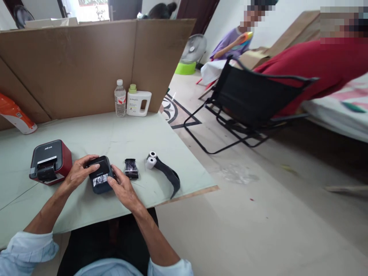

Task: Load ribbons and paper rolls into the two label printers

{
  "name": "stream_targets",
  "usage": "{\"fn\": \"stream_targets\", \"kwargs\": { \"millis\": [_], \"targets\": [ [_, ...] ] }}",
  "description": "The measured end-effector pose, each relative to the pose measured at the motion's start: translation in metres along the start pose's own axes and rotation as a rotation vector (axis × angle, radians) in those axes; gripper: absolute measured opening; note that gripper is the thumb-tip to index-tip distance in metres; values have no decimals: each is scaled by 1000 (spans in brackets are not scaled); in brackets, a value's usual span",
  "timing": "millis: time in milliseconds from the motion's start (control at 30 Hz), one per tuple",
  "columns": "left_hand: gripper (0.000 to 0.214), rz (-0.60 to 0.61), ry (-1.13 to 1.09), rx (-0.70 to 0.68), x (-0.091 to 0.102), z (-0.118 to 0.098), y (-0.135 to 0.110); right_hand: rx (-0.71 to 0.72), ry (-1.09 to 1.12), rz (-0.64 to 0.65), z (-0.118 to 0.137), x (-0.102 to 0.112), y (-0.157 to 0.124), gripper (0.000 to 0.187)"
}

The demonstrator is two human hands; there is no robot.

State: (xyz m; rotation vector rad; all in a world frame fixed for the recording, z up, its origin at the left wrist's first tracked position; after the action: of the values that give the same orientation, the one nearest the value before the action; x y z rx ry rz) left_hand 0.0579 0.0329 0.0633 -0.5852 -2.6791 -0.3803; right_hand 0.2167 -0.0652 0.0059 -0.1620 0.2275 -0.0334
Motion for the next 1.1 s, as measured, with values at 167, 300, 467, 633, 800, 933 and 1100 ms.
{"fn": "stream_targets", "kwargs": {
  "millis": [167, 300, 467, 633, 800, 933, 1100],
  "targets": [
    [67, -51, -158, 79, 4, 8, 14, 146, -200, -93, 19, 14, -9, 54],
    [69, -121, -108, 122, 13, 16, 33, 370, -558, -389, 49, 51, -17, 39],
    [68, -143, -100, 192, 9, 36, 58, 230, -877, -412, 36, 77, -7, 55],
    [61, -132, 18, 123, 4, 44, 73, 162, -1030, -353, 21, 78, 1, 48],
    [59, -69, 248, 26, 8, 44, 73, 219, -1086, -372, 19, 75, 6, 23],
    [91, 57, 262, -58, 12, 47, 55, 278, -1078, -421, 19, 78, 6, 23],
    [136, 237, 426, -280, 4, 48, 30, 316, -1082, -464, 17, 89, 10, 25]
  ]
}}
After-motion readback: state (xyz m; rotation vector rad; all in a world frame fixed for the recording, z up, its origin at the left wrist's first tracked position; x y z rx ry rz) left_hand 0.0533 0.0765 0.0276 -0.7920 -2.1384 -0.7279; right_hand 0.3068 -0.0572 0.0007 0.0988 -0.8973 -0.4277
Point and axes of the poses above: each hand's wrist, its own y-axis towards the middle knuckle, its own x-axis out of the back of the hand, z = x × y, the point moved 8 cm from there along y, towards the middle knuckle, and after that the axes turned 10 degrees about -x, right-handed, at the moved point
